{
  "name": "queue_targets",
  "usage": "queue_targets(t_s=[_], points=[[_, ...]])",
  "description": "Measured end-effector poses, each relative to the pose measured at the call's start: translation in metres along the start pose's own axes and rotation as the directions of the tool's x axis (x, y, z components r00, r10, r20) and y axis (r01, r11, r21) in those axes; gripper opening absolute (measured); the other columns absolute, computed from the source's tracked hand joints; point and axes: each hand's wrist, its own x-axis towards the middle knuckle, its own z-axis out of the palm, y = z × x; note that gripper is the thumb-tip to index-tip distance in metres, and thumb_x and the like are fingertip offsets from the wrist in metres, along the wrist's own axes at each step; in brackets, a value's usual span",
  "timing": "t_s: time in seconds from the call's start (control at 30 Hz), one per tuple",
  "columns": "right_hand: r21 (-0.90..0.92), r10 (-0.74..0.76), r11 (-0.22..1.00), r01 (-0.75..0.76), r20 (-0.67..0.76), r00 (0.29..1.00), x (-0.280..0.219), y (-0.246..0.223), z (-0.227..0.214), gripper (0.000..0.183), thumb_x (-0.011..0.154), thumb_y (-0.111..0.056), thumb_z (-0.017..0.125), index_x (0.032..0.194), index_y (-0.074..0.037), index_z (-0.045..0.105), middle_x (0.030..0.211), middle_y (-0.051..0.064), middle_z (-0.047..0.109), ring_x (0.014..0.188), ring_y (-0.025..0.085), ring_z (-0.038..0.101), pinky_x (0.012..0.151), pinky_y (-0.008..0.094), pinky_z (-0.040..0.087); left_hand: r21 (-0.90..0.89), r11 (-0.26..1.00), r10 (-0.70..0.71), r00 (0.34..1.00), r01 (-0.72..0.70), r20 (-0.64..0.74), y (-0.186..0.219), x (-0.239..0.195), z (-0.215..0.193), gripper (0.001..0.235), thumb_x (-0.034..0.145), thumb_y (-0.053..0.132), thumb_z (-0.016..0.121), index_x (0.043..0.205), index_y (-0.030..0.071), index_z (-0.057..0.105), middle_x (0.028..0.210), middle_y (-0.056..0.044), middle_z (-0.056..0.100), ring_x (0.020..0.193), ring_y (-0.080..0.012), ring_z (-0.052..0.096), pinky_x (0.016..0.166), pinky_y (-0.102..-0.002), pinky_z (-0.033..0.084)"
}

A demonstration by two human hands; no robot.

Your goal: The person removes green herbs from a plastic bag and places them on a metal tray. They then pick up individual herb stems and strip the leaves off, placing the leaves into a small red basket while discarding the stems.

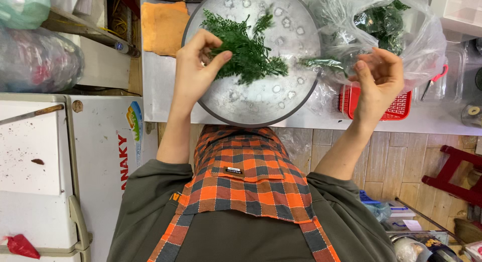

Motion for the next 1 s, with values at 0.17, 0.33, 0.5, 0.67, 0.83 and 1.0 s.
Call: queue_targets(t_s=[0.17,0.33,0.5,0.67,0.83,1.0], points=[[-0.016,-0.101,0.995,0.099,-0.122,0.987,0.002,0.001,-0.014,0.029,0.11,0.004,0.078,0.134,-0.002,0.062,0.115,0.011,0.072,0.091,0.014,0.071,0.071,0.028,0.063,0.445,0.87,0.221,0.975,-0.212,0.034,0.012,0.009,0.013,0.031,0.088,0.02,0.089,0.105,0.006,0.066,0.094,-0.006,0.059,0.084,-0.0195,0.061,0.069,-0.034,0.049],[0.025,-0.153,0.986,0.163,-0.232,0.961,-0.002,0.002,-0.019,0.028,0.109,0.004,0.076,0.133,-0.002,0.062,0.115,0.011,0.073,0.086,0.015,0.069,0.066,0.03,0.065,0.547,0.783,0.383,0.922,-0.297,-0.048,0.032,0.006,0.022,0.036,0.088,0.023,0.088,0.109,0.004,0.065,0.106,-0.009,0.057,0.096,-0.0258,0.061,0.082,-0.038,0.051],[0.087,-0.115,0.986,0.143,-0.271,0.956,-0.006,0.012,0.003,0.029,0.107,0.003,0.078,0.131,-0.002,0.064,0.113,0.012,0.072,0.085,0.018,0.07,0.064,0.029,0.061,0.48,0.481,0.68,0.658,-0.734,0.325,0.04,-0.02,0.063,0.019,0.092,0.013,0.079,0.105,0.01,0.066,0.12,-0.004,0.064,0.114,-0.0235,0.062,0.096,-0.04,0.049],[0.128,-0.141,0.976,0.177,-0.251,0.958,-0.005,0.006,0.006,0.03,0.106,0.002,0.078,0.133,-0.003,0.064,0.114,0.012,0.072,0.084,0.017,0.067,0.063,0.028,0.059,0.461,0.282,0.631,0.525,-0.841,0.572,0.024,-0.017,0.105,0.015,0.084,0.013,0.071,0.098,0.013,0.066,0.111,-0.004,0.066,0.114,-0.0206,0.063,0.107,-0.041,0.046],[0.101,-0.179,0.973,0.207,-0.237,0.955,-0.011,-0.001,-0.005,0.029,0.109,0.004,0.076,0.134,-0.003,0.063,0.115,0.012,0.072,0.086,0.017,0.068,0.065,0.029,0.061,0.627,0.328,0.545,0.684,-0.706,0.485,0.024,-0.002,0.096,0.022,0.086,0.009,0.073,0.107,0.011,0.069,0.105,-0.003,0.063,0.106,-0.0201,0.062,0.107,-0.043,0.044],[0.03,-0.249,0.967,0.253,-0.095,0.964,-0.013,-0.001,-0.007,0.025,0.103,0.004,0.078,0.121,-0.003,0.061,0.109,0.012,0.072,0.081,0.016,0.069,0.065,0.027,0.059,0.368,0.654,0.621,0.747,-0.661,0.239,0.044,0.003,0.091,0.022,0.093,0.002,0.073,0.114,0.004,0.067,0.117,-0.007,0.067,0.107,-0.0248,0.066,0.096,-0.039,0.05]])
